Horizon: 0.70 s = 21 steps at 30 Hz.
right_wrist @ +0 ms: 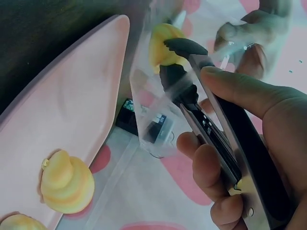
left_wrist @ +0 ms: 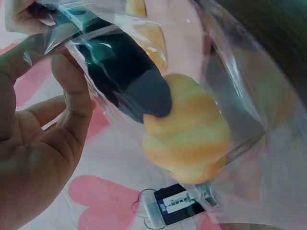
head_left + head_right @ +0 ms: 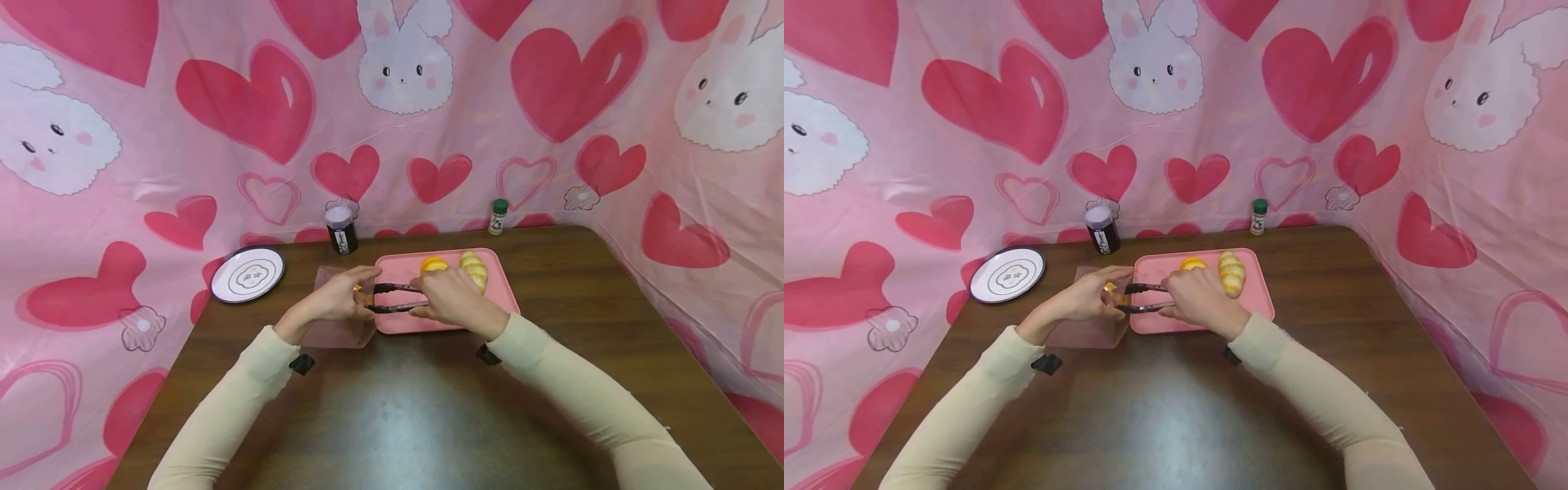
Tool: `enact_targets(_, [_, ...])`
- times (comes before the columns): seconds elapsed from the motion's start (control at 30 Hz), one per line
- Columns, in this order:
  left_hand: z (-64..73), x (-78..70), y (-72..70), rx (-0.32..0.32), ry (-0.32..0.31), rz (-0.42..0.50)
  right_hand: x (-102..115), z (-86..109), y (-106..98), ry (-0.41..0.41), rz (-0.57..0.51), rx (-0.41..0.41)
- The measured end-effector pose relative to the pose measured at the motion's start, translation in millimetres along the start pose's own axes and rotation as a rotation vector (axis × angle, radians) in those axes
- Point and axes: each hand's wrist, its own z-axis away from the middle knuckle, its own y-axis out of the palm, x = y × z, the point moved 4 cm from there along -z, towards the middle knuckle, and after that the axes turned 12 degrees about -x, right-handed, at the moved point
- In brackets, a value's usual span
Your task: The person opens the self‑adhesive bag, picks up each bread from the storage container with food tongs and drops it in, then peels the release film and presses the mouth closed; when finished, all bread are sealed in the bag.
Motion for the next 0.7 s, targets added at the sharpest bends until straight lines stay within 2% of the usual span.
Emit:
enact_targets(0.13, [0.3, -6.2, 2.6, 0.033, 0.019, 0.049, 1, -1.0, 2, 0.001, 0.003, -0.02])
enact_targets(0.27, [-0.4, -10.8, 5.2, 0.054, 0.039, 0.053, 1, -2.4, 1, 0.01, -0.004, -0.019])
enact_targets(0.5, [1.0, -14.4, 6.9, 0.06, 0.063, 0.066, 0, -3.7, 5, 0.034, -0.003, -0.014])
enact_targets(0.7, [0.0, -15.1, 7.4, 0.031, 0.075, 0.059, 3, -4.6, 8, 0.039, 0.008, -0.035])
